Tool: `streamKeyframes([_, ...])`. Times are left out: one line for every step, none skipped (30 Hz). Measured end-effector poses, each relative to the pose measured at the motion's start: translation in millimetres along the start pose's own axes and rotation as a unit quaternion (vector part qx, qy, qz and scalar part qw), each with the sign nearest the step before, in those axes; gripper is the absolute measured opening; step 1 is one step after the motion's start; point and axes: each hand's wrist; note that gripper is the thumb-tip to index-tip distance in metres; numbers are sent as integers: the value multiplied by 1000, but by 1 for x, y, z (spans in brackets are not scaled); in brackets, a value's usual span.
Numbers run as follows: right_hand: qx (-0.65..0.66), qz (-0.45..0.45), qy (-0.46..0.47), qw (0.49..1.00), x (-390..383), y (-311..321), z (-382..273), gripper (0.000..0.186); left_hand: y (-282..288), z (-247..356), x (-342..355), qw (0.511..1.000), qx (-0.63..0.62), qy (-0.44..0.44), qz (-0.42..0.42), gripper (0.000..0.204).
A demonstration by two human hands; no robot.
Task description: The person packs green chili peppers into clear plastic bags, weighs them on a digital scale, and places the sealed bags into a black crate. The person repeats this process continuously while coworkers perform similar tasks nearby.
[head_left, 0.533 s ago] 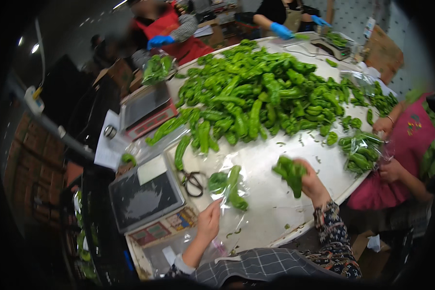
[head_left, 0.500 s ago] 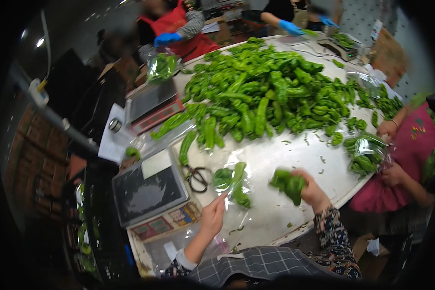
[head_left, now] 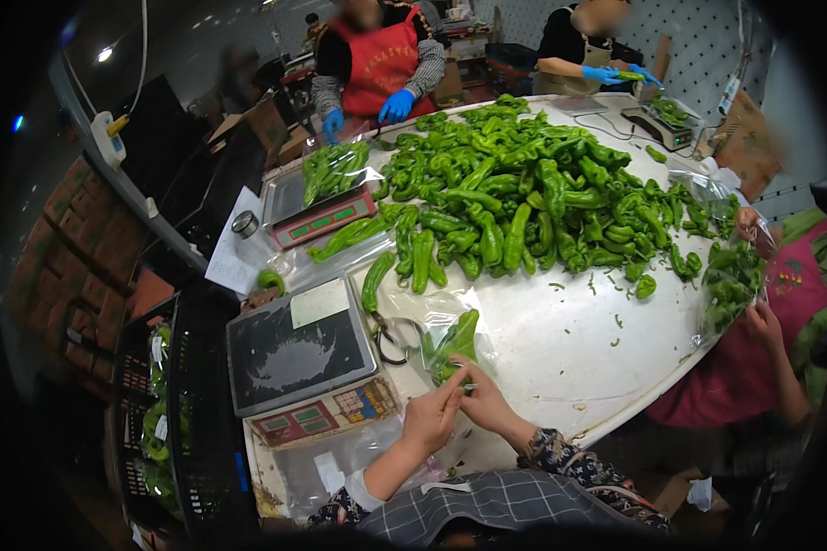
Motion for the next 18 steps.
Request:
streamKeyframes([-50,35,40,997,12,2,-5,59,-3,-6,-2,997,-2,-64,32,31])
streamKeyframes([-96,68,82,990,28,4,-9,60,-2,-5,-5,997,-9,-76,26,30])
streamKeyframes([-141,100,124,977,39,3,-11,61,-1,-2,-9,996,-17,-87,21,30])
streamKeyframes([-175,95,161,967,47,-1,-9,62,1,2,-9,995,-26,-100,13,30])
streamKeyframes([-205,90,193,955,54,-6,-7,63,3,7,-9,996,-46,-75,-2,30])
streamKeyframes([-236,85,225,941,61,-10,-5,64,2,4,-8,996,-52,-73,8,30])
streamKeyframes([-323,4,206,924,62,-17,-3,63,-1,-5,-10,996,-58,-69,22,30])
streamKeyframes([-372,-19,208,904,57,-21,-2,64,-2,-11,-13,995,-63,-64,36,30])
streamKeyframes([-419,-44,210,882,50,-25,-1,66,-1,-15,-16,996,-70,-43,46,29])
streamKeyframes([-464,-69,212,857,46,-29,-4,68,4,-20,-19,995,-76,-22,59,29])
streamKeyframes([-459,-89,239,851,40,-24,-9,64,7,-24,-21,994,-84,0,70,28])
streamKeyframes([-382,-200,196,881,36,-14,-17,60,11,-29,-22,992,-96,30,79,28])
streamKeyframes([-298,-307,146,892,31,3,-44,56,14,-32,-24,988,-111,60,87,28])
streamKeyframes([-209,-409,93,883,32,17,-60,51,18,-35,-26,985,-109,101,82,28])
streamKeyframes([-134,-442,66,884,36,31,-65,46,22,-36,-27,982,-106,140,74,28])
streamKeyframes([-60,-473,39,878,42,43,-69,41,22,-39,-29,981,-118,129,82,28])
streamKeyframes([13,-502,15,864,53,51,-76,36,20,-45,-34,980,-129,116,96,28])
streamKeyframes([43,-378,81,921,67,57,-87,30,17,-50,-37,979,-139,102,109,28])
Point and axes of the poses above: each hand's wrist, its own x-axis towards the middle knuckle, its own y-axis out of the back of the hand, z = x × y, and after that the axes turned 4 degrees about z, right-handed
